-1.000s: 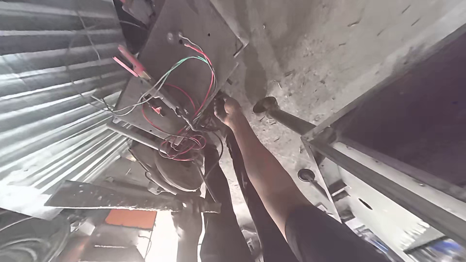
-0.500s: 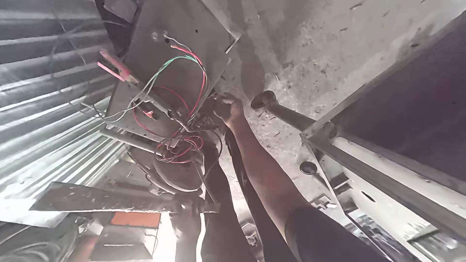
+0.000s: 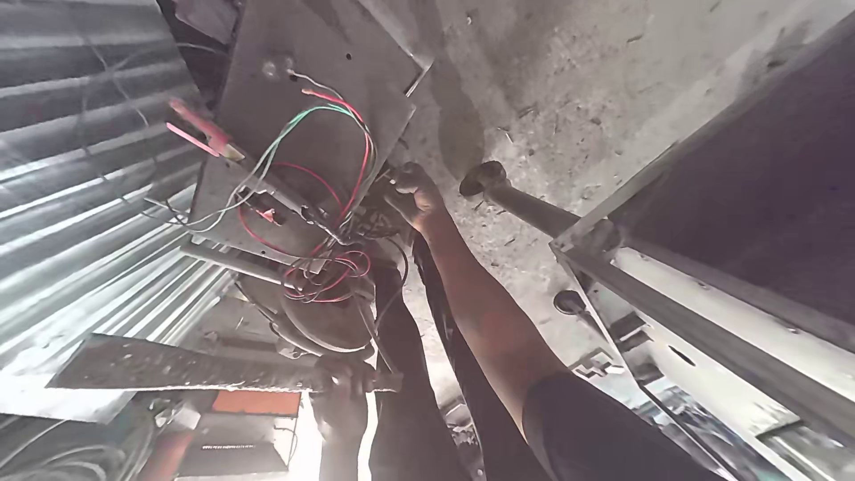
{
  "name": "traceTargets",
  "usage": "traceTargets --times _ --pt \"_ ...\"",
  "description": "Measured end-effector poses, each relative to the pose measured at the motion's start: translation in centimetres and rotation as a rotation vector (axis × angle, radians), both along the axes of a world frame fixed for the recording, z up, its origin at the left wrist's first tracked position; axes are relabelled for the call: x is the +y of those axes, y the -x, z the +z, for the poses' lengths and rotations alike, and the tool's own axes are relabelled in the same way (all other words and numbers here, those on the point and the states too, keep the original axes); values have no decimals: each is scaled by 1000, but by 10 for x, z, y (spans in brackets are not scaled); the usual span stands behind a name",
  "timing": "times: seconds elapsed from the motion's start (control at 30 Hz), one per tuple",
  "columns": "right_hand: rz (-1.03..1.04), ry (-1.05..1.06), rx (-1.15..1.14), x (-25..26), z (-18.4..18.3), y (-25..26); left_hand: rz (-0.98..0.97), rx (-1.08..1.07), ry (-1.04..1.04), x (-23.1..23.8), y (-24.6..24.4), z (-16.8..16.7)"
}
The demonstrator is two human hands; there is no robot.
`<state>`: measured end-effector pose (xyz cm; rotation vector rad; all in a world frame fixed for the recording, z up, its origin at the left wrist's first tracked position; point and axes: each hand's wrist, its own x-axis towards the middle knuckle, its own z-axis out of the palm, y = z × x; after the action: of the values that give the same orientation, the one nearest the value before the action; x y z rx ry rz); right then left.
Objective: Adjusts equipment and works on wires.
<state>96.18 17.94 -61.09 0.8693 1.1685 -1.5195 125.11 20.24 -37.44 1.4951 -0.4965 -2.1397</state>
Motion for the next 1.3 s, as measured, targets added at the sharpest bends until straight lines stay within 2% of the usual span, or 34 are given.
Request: traceTargets --times 0.07,0.17,0.3,0.37,0.43,0.5,0.57,0.63,0.7,0.77,0.83,0.97,1.03,1.13,1.17,1.2,1.23,1.27,1.3 --pt "-90 50 -44 4 -6 2 -9 9 4 0 1 -1" --pt "29 -3 -181 -2 -4 5 -9 30 15 1 2 -2" --pt "-53 120 -12 1 -10 3 3 35 23 3 2 -2" --pt "-64 98 -89 2 -13 3 11 61 7 5 1 0" --pt "8 31 -188 -4 -11 6 31 66 -11 7 1 0" --pt "18 -12 -140 -8 -7 4 31 52 -9 9 0 2" --pt "-78 86 -39 -3 -7 3 22 32 -3 9 0 2" --pt "-163 92 -24 1 -8 2 0 19 4 10 0 3" --pt "-31 -36 -81 1 -10 5 -12 23 19 10 0 3" --pt "258 -186 -180 -6 -15 9 -11 22 23 10 1 3" --pt "420 -164 -295 -18 -26 11 -3 24 11 11 1 3" --pt "382 -191 -323 -36 -25 8 19 31 -19 14 -3 3" --pt "264 -210 -291 -15 -21 5 20 26 -20 15 -5 4" --pt "157 -170 -85 56 -17 9 22 17 -8 15 -6 6" --pt "189 -206 -1 79 -10 11 26 22 -3 16 -9 11" --pt "305 -360 49 92 12 14 26 31 1 16 -13 19" --pt "553 -560 12 86 47 25 32 45 2 13 -13 26" --pt "820 -744 -191 62 80 39 40 67 0 8 -11 34" --pt "959 -717 346 104 80 -8 44 76 12 3 -6 49"
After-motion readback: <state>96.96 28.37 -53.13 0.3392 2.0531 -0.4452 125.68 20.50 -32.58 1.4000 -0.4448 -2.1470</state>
